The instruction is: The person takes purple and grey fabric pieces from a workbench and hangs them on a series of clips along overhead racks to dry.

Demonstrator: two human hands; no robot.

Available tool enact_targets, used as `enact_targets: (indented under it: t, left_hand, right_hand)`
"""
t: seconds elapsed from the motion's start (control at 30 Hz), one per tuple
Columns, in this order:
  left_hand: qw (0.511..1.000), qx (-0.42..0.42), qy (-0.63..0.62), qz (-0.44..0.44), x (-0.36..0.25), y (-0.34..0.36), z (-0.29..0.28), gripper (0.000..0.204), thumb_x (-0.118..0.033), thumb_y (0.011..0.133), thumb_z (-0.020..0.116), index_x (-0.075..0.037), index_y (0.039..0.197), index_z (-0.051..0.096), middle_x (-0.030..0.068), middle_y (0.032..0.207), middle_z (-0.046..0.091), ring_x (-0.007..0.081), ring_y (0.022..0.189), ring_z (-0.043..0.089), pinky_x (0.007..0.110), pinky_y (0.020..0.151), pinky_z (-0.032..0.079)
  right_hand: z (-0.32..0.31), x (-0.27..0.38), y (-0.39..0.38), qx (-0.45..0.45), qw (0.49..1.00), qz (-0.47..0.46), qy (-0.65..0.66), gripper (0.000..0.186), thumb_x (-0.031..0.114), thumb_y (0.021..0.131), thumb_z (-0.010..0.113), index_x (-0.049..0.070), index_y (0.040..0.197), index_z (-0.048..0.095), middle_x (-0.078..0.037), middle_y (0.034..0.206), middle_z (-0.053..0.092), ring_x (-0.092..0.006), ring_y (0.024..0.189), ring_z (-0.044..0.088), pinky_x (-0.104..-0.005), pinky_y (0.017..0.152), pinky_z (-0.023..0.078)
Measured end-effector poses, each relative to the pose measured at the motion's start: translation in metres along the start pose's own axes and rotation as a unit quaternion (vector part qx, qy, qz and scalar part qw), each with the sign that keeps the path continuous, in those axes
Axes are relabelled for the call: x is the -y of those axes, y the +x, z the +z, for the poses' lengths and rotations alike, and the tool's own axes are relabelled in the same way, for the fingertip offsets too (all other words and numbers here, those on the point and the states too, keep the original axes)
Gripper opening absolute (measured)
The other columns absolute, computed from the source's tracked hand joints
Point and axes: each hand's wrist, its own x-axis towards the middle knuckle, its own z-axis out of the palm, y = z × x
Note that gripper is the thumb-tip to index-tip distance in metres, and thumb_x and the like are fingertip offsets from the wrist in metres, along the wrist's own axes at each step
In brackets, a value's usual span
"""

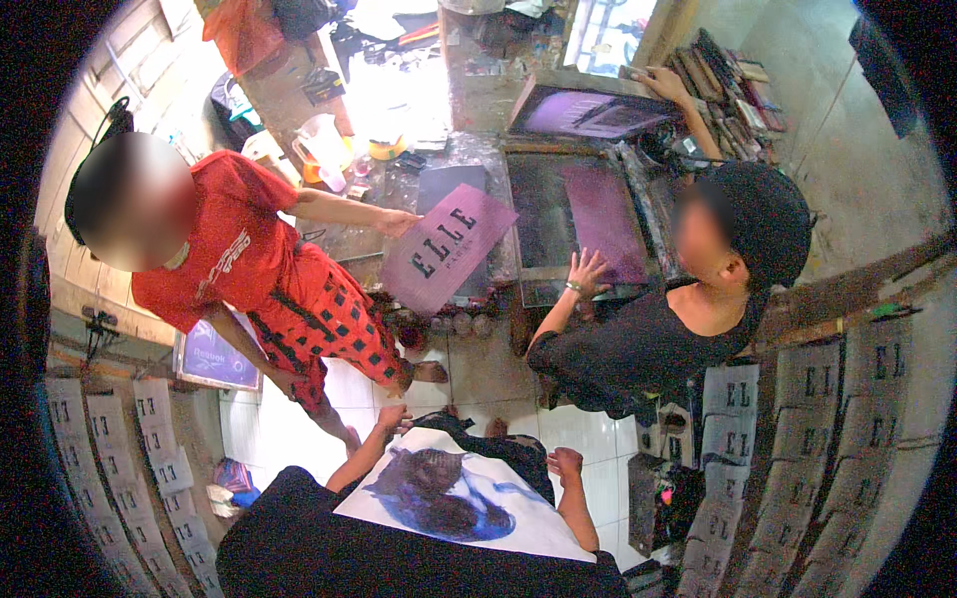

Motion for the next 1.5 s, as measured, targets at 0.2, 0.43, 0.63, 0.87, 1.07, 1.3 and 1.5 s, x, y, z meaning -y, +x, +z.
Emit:
enact_targets:
  t: [0.2, 0.43, 0.63, 0.87, 1.07, 1.3, 1.5]
  left_hand:
    - [0.997, 0.009, 0.064, 0.039, 0.042, -0.031, 0.022, 0.028, -0.025, 0.08, 0.047, -0.001, 0.092, 0.054, 0.01, 0.079, 0.061, 0.0175, 0.055, 0.057, 0.03, 0.045, 0.046]
    - [0.996, -0.038, 0.079, 0.035, 0.115, -0.065, 0.024, 0.025, -0.022, 0.08, 0.043, -0.004, 0.091, 0.056, 0.0063, 0.077, 0.062, 0.0193, 0.06, 0.059, 0.035, 0.057, 0.048]
    - [0.951, -0.019, 0.295, 0.092, 0.13, -0.067, 0.022, 0.031, -0.026, 0.08, 0.04, -0.001, 0.085, 0.058, 0.015, 0.078, 0.063, 0.0241, 0.069, 0.062, 0.036, 0.061, 0.048]
    - [0.978, 0.039, 0.19, 0.081, 0.084, -0.048, 0.044, 0.026, -0.024, 0.081, 0.042, -0.004, 0.093, 0.052, 0.0085, 0.08, 0.061, 0.0189, 0.061, 0.061, 0.031, 0.047, 0.047]
    - [0.997, 0.018, 0.078, 0.006, 0.047, -0.032, 0.069, 0.025, -0.025, 0.08, 0.045, -0.007, 0.096, 0.053, 0.0078, 0.084, 0.061, 0.0169, 0.06, 0.06, 0.03, 0.047, 0.046]
    - [0.987, 0.043, 0.156, 0.021, 0.023, -0.032, 0.083, 0.032, -0.028, 0.079, 0.048, -0.007, 0.102, 0.053, 0.0078, 0.085, 0.061, 0.0159, 0.059, 0.059, 0.03, 0.047, 0.045]
    - [0.986, 0.049, 0.151, 0.044, 0.035, -0.012, 0.069, 0.031, -0.027, 0.079, 0.048, -0.004, 0.099, 0.052, 0.0076, 0.085, 0.061, 0.0165, 0.059, 0.059, 0.03, 0.047, 0.045]
  right_hand:
    - [-0.04, 0.035, 0.021, 0.041, 0.998, 0.017, -0.04, 0.027, 0.012, 0.08, 0.049, -0.001, 0.103, 0.049, -0.017, 0.09, 0.058, -0.0274, 0.075, 0.061, -0.0358, 0.061, 0.051]
    - [-0.055, 0.041, 0.044, 0.09, 0.991, -0.028, -0.091, 0.027, 0.014, 0.079, 0.051, 0.0, 0.102, 0.05, -0.016, 0.09, 0.059, -0.0271, 0.074, 0.061, -0.0382, 0.065, 0.051]
    - [-0.045, 0.042, 0.038, 0.069, 0.992, -0.027, -0.099, 0.029, 0.016, 0.078, 0.053, 0.0, 0.101, 0.051, -0.015, 0.089, 0.06, -0.0253, 0.074, 0.062, -0.0344, 0.063, 0.052]
    - [-0.07, -0.002, 0.039, 0.086, 0.996, -0.03, -0.025, 0.027, 0.017, 0.079, 0.053, 0.001, 0.101, 0.05, -0.015, 0.087, 0.06, -0.0238, 0.071, 0.062, -0.0334, 0.06, 0.052]
    - [-0.107, -0.038, 0.026, 0.042, 0.999, -0.012, 0.03, 0.022, 0.013, 0.078, 0.051, 0.001, 0.096, 0.051, -0.015, 0.083, 0.06, -0.0239, 0.067, 0.062, -0.0346, 0.055, 0.052]
    - [-0.115, -0.064, 0.008, -0.013, 0.996, 0.03, 0.08, 0.017, 0.007, 0.076, 0.051, -0.006, 0.087, 0.053, -0.016, 0.079, 0.059, -0.0267, 0.067, 0.061, -0.0374, 0.059, 0.053]
    - [-0.095, -0.061, -0.005, -0.019, 0.998, -0.026, 0.054, 0.024, -0.001, 0.077, 0.048, -0.017, 0.095, 0.048, -0.024, 0.086, 0.056, -0.0311, 0.071, 0.061, -0.0384, 0.063, 0.054]
